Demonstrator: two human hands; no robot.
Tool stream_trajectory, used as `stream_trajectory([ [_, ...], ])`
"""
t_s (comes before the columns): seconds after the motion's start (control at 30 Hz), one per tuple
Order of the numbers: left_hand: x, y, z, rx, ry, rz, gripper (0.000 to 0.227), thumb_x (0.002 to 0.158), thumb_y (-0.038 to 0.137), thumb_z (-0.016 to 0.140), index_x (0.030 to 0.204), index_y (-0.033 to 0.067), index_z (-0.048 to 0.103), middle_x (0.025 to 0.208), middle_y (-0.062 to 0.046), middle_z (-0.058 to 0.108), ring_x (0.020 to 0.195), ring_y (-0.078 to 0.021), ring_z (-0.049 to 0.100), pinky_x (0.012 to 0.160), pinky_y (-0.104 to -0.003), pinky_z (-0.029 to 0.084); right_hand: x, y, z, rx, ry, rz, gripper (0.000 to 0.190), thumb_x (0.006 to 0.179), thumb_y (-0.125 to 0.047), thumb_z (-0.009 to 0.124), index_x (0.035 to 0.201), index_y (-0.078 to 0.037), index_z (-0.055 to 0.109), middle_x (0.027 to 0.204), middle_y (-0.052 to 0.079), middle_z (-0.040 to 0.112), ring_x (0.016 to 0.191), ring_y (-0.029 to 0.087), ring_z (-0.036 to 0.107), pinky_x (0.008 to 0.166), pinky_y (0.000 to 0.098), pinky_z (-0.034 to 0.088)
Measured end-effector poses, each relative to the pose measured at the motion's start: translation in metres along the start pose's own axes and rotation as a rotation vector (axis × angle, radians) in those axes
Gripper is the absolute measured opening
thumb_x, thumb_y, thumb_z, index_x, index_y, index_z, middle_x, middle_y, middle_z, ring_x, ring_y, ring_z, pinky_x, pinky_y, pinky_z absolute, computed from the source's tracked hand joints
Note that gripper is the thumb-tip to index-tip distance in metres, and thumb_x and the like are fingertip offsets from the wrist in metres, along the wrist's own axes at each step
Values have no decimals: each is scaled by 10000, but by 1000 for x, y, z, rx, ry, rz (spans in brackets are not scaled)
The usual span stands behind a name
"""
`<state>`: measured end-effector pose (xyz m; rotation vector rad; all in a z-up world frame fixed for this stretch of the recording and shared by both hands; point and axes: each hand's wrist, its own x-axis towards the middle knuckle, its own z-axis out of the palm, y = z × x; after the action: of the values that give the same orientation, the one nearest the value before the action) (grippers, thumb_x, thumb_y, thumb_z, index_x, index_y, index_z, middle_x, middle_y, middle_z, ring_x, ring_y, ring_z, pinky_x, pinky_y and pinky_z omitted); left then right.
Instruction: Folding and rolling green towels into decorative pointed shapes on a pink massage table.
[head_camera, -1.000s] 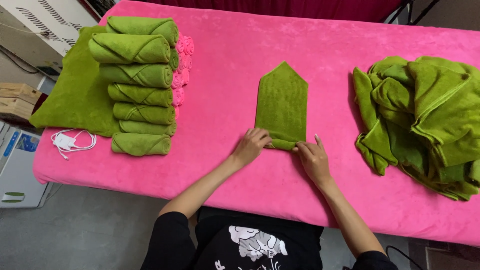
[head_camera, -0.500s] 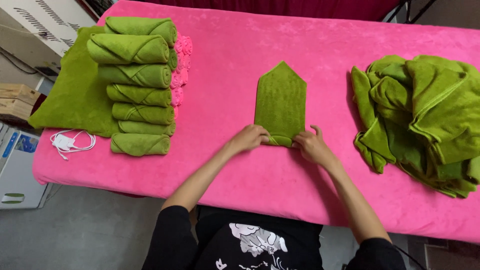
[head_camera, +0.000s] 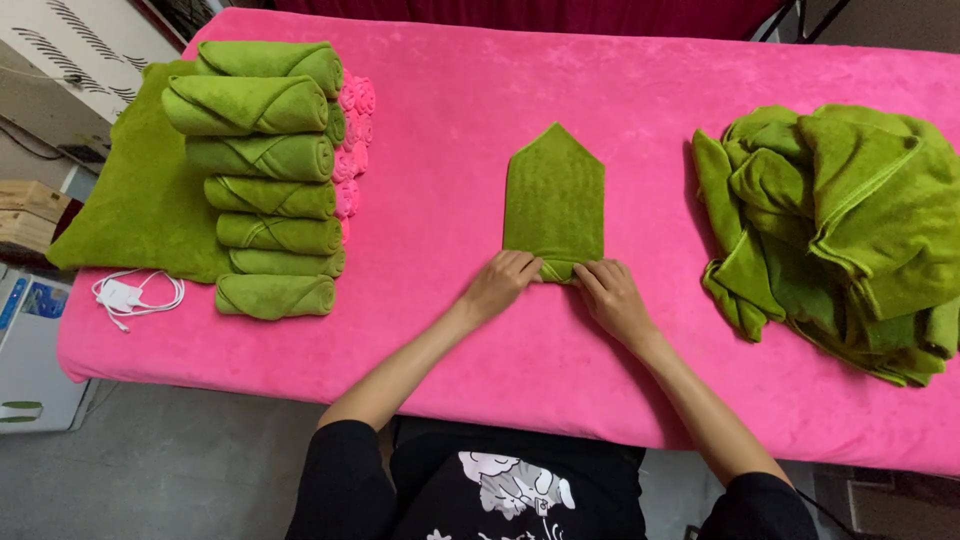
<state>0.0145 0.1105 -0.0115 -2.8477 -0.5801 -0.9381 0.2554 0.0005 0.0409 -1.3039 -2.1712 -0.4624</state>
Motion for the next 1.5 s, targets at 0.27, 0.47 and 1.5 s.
stream_trajectory([
  [0.27,16,-15,-20,-158,-199,-78,362,955,181,753,1271,13,699,1071,-140,733,1068,-284,720,936,-388,577,29,23,-7,101,-237,5,199,966,-99,685,1147,-64,760,920,106,738,910,281,735,955,436,535],
  [0.47,73,-57,-54,-629,-600,-328,234,994,149,710,1202,70,785,1125,-197,784,1132,-412,719,1010,-510,546,70,60,-8,401,-628,251,197,985,-157,698,1128,-71,801,983,157,811,973,376,765,987,540,492],
  [1.5,92,-66,-48,-435,-614,-291,434,971,215,757,1340,-6,692,1192,-230,744,1191,-381,696,1082,-501,521,64,60,6,234,-456,293,314,1017,-269,684,1278,-98,721,1082,98,758,1097,267,716,1090,477,385],
])
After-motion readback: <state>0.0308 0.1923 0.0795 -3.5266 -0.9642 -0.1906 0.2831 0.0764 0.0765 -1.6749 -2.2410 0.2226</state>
